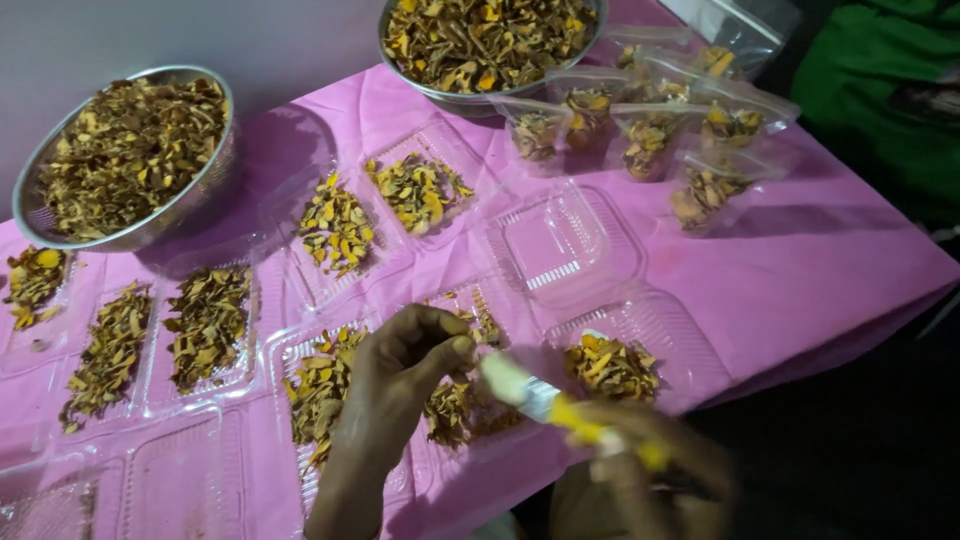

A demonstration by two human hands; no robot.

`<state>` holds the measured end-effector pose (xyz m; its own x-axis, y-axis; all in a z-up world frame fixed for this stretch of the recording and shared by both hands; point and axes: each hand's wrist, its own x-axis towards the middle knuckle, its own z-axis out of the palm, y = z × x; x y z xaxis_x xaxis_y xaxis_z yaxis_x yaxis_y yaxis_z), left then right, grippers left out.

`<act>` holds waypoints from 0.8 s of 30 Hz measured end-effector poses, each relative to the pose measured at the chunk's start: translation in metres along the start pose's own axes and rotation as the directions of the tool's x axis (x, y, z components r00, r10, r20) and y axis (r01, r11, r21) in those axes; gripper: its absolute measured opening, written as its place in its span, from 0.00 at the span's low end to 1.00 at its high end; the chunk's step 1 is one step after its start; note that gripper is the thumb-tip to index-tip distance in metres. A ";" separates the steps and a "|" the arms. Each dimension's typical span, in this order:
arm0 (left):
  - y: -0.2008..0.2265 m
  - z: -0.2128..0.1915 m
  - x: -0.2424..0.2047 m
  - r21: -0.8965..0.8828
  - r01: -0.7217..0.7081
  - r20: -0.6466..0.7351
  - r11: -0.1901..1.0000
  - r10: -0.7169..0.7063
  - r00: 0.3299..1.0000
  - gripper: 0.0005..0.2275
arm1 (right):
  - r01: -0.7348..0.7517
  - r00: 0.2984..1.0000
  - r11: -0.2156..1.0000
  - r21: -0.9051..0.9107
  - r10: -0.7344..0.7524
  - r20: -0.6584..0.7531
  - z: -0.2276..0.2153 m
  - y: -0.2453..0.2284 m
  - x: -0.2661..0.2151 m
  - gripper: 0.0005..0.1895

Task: Portioning dried tea leaves into small plastic containers and bags using a brush and hands.

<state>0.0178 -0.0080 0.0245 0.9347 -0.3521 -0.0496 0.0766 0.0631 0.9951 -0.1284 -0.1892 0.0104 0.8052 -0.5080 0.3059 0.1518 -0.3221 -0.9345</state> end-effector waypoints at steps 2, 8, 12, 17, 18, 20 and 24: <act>0.006 0.014 0.006 0.054 0.044 -0.031 0.998 -0.043 0.999 0.03 | -0.272 0.957 0.961 -0.055 0.264 -0.118 -0.028 0.041 0.001 0.19; 0.004 0.076 0.019 0.425 0.046 0.148 0.904 -0.119 0.982 0.09 | -0.001 0.919 0.987 0.162 0.065 -0.389 -0.034 0.017 0.012 0.21; 0.010 0.061 0.022 0.658 -0.107 0.160 0.745 0.000 0.987 0.08 | -0.013 0.914 0.988 0.156 0.075 -0.398 -0.034 0.014 0.012 0.21; -0.010 0.003 0.025 0.892 -0.229 0.165 0.389 0.192 0.968 0.11 | 0.033 0.932 0.980 0.196 0.040 -0.359 -0.031 0.015 0.012 0.20; -0.015 0.000 0.022 0.933 -0.193 0.169 0.303 0.101 0.980 0.14 | -0.006 0.933 0.979 0.202 0.078 -0.351 -0.029 0.014 0.012 0.22; -0.029 -0.004 0.022 0.964 -0.162 0.164 0.211 0.008 0.986 0.18 | -0.046 0.932 0.977 0.206 0.116 -0.343 -0.027 0.013 0.011 0.24; -0.053 -0.006 0.029 0.988 -0.130 0.134 0.078 -0.044 0.990 0.25 | -0.078 0.945 0.976 0.203 0.137 -0.297 -0.028 0.009 0.007 0.22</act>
<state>0.0434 -0.0156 -0.0304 0.8754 -0.4765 -0.0815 -0.4590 -0.8722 0.1691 -0.1375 -0.2175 0.0090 0.6115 -0.7616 0.2147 0.2013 -0.1127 -0.9730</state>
